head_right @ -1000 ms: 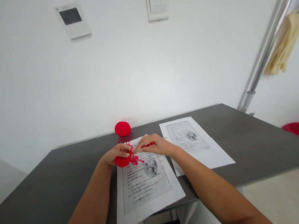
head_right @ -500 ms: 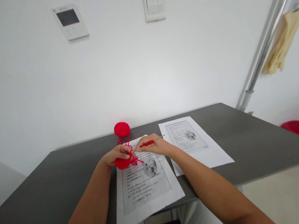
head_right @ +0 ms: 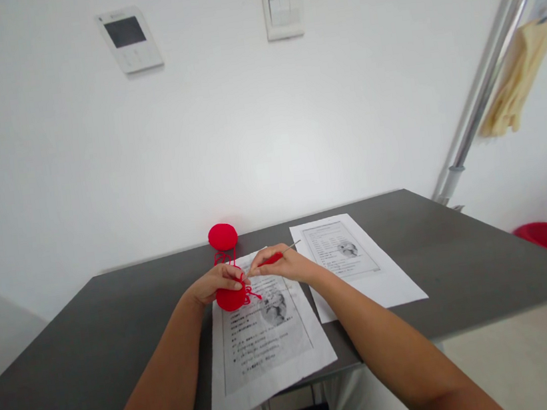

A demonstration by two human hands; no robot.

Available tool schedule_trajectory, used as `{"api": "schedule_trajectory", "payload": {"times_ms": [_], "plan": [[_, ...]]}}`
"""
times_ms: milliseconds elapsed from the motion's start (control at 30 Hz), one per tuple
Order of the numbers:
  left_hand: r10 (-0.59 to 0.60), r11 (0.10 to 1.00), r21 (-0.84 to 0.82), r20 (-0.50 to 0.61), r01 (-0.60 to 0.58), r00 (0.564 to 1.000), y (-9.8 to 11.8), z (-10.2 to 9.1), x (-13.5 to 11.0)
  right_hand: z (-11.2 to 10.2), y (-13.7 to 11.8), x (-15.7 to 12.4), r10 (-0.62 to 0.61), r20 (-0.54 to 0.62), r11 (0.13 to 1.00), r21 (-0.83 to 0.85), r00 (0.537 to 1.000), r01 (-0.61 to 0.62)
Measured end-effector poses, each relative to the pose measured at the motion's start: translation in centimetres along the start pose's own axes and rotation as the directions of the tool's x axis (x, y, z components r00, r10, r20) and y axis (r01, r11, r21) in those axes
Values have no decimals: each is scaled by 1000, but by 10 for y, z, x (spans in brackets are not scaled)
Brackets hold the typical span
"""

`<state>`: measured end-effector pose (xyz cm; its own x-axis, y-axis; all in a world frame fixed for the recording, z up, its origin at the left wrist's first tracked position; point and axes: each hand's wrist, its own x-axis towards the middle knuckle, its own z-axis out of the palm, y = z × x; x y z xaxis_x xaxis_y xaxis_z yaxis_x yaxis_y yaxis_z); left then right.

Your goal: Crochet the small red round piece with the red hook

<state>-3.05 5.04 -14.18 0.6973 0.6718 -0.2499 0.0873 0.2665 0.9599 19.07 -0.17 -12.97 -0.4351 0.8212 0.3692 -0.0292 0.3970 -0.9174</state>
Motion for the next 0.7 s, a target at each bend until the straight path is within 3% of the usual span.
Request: {"api": "schedule_trajectory", "payload": {"times_ms": [167, 267, 533, 700], "plan": [[49, 999, -12, -73, -50, 996, 4, 8, 1, 5, 0, 1, -14, -100, 1000, 8, 995, 14], [68, 997, -30, -105, -71, 992, 6, 11, 1, 8, 1, 0, -81, -132, 995, -71, 988, 72], [89, 996, 3, -118, -89, 989, 5, 16, 6, 9, 12, 0, -317, -19, 897, -333, 948, 293], [113, 993, 32, -148, -109, 982, 4, 18, 9, 6, 13, 1, -227, -73, 917, -352, 971, 188]]}}
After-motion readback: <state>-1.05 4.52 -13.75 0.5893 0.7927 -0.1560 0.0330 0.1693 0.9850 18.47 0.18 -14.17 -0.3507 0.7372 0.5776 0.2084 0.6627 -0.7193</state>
